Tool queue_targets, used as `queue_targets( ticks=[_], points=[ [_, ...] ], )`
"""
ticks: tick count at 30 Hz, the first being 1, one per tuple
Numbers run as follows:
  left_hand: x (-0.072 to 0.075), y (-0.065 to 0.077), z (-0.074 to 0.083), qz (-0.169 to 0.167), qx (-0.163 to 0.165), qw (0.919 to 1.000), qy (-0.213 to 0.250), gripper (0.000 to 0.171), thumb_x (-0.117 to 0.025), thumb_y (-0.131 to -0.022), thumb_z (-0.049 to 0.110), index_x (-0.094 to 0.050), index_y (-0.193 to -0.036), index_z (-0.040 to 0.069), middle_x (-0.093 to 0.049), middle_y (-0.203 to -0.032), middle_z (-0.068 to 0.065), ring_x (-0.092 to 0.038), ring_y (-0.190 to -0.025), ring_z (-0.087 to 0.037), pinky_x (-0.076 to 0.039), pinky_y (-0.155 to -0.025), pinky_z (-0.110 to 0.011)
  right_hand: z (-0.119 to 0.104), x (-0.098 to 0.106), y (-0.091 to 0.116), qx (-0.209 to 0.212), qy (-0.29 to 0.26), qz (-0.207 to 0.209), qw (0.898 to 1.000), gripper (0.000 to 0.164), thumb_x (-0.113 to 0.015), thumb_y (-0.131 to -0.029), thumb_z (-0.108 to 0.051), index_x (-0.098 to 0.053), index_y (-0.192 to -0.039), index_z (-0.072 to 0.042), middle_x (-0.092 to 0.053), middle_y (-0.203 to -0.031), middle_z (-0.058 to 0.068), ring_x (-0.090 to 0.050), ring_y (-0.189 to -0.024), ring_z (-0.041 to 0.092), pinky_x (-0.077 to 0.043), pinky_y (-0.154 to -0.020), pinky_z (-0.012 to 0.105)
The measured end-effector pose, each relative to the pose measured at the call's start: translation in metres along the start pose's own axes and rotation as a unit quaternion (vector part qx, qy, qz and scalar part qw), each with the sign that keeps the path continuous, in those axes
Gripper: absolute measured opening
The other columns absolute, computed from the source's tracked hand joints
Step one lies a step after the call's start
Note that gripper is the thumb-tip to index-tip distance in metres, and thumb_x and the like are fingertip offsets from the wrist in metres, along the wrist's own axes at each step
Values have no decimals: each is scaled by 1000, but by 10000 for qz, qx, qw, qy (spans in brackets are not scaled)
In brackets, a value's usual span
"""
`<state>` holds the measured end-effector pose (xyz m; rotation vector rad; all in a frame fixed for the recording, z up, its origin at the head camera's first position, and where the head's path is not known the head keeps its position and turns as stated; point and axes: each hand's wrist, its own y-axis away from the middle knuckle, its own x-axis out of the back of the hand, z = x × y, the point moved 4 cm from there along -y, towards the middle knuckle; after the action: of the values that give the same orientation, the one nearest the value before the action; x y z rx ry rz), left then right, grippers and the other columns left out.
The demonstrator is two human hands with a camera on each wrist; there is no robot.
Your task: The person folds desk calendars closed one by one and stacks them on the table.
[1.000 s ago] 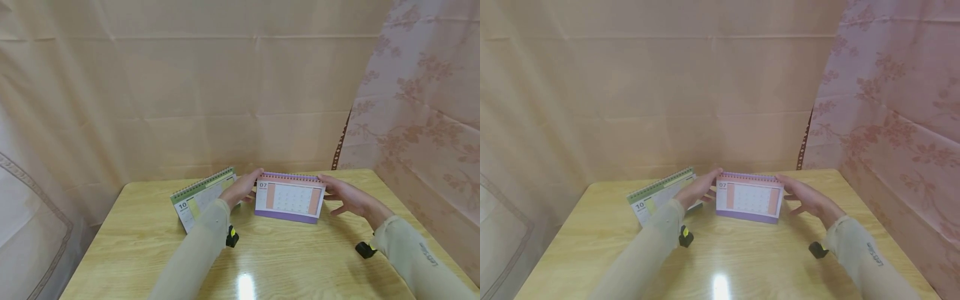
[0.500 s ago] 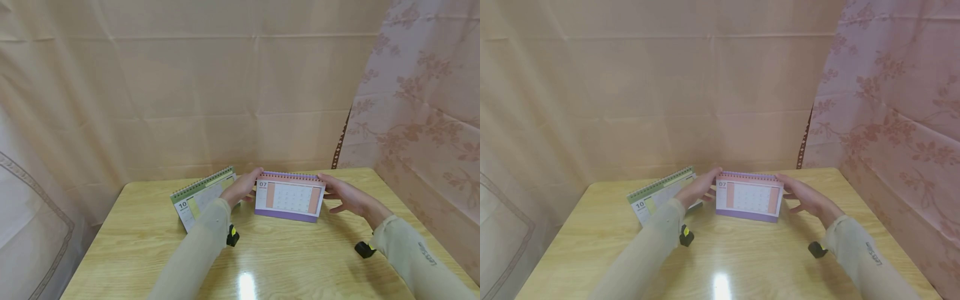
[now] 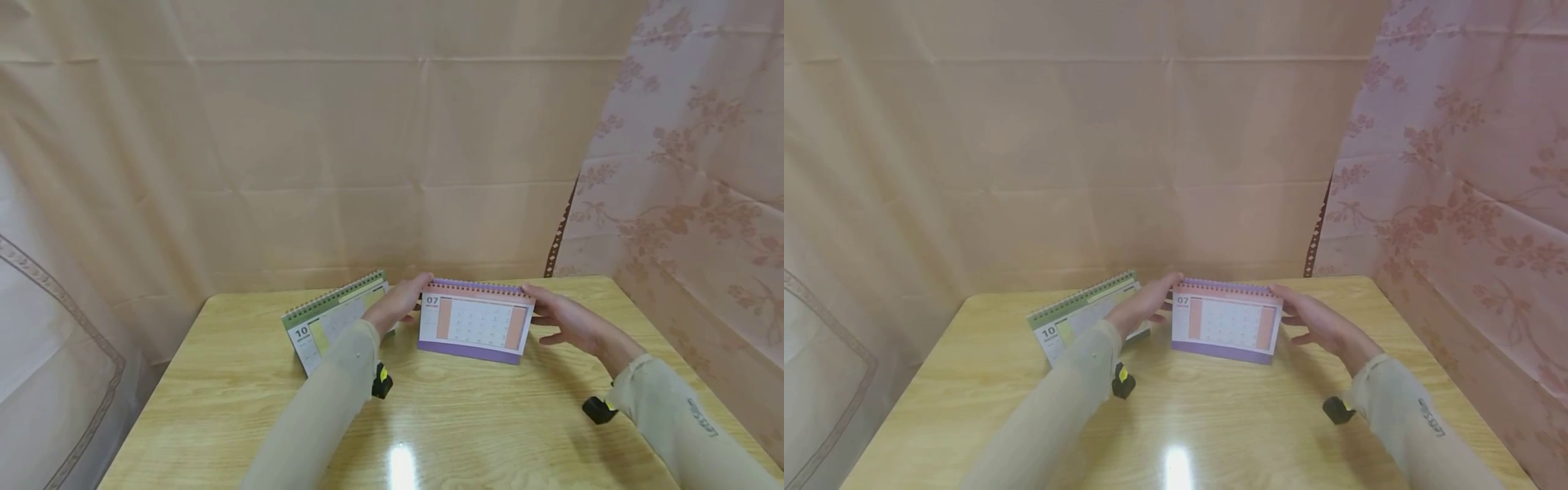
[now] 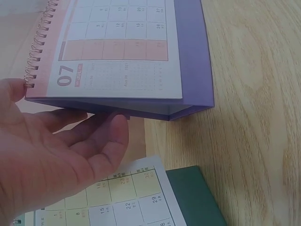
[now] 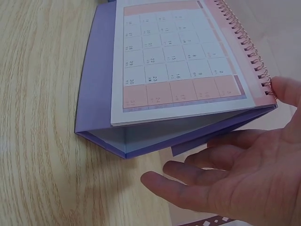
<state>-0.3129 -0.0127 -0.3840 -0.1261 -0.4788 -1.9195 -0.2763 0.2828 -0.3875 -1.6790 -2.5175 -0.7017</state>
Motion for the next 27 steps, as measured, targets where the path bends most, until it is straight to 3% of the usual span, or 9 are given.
queue_targets(
  ticks=[7,11,16,21,27],
  points=[
    [-1,-3,1,73,44,9999,-96,65,-35,-100,65,-63,-135,18,-59,-132,-1,-51,-129,-29,-44,-102,-52,0,0,0,37,2,87,10000,83,-32,-104,-64,-27,-157,-1,-31,-159,28,-21,-147,50,-39,-102,67],
    [1,-5,1,29,-137,9999,-9,57,-35,-101,61,-66,-124,19,-62,-123,2,-53,-121,-25,-44,-97,-48,0,0,-2,44,-91,95,9999,80,-34,-104,-63,-30,-155,-1,-39,-155,26,-26,-146,49,-40,-102,65],
    [2,-7,2,-48,-260,9994,229,49,-36,-101,55,-67,-113,18,-62,-118,3,-54,-118,-25,-38,-104,-55,-1,2,-3,92,-251,38,9996,76,-36,-105,-61,-37,-151,-1,-49,-149,21,-31,-143,47,-41,-101,63],
    [2,-8,3,-57,-229,9992,324,47,-39,-101,53,-68,-112,19,-63,-117,2,-54,-119,-26,-35,-107,-58,-3,3,-2,40,-399,-69,9992,75,-37,-105,-61,-35,-152,-3,-46,-151,22,-30,-144,47,-40,-102,64],
    [1,-7,5,-13,-282,9993,258,45,-38,-101,51,-68,-113,21,-65,-114,2,-55,-117,-25,-39,-102,-54,-3,3,-2,-57,-494,-38,9988,75,-38,-104,-61,-31,-153,-4,-45,-152,23,-29,-144,48,-41,-102,64]
  ],
)
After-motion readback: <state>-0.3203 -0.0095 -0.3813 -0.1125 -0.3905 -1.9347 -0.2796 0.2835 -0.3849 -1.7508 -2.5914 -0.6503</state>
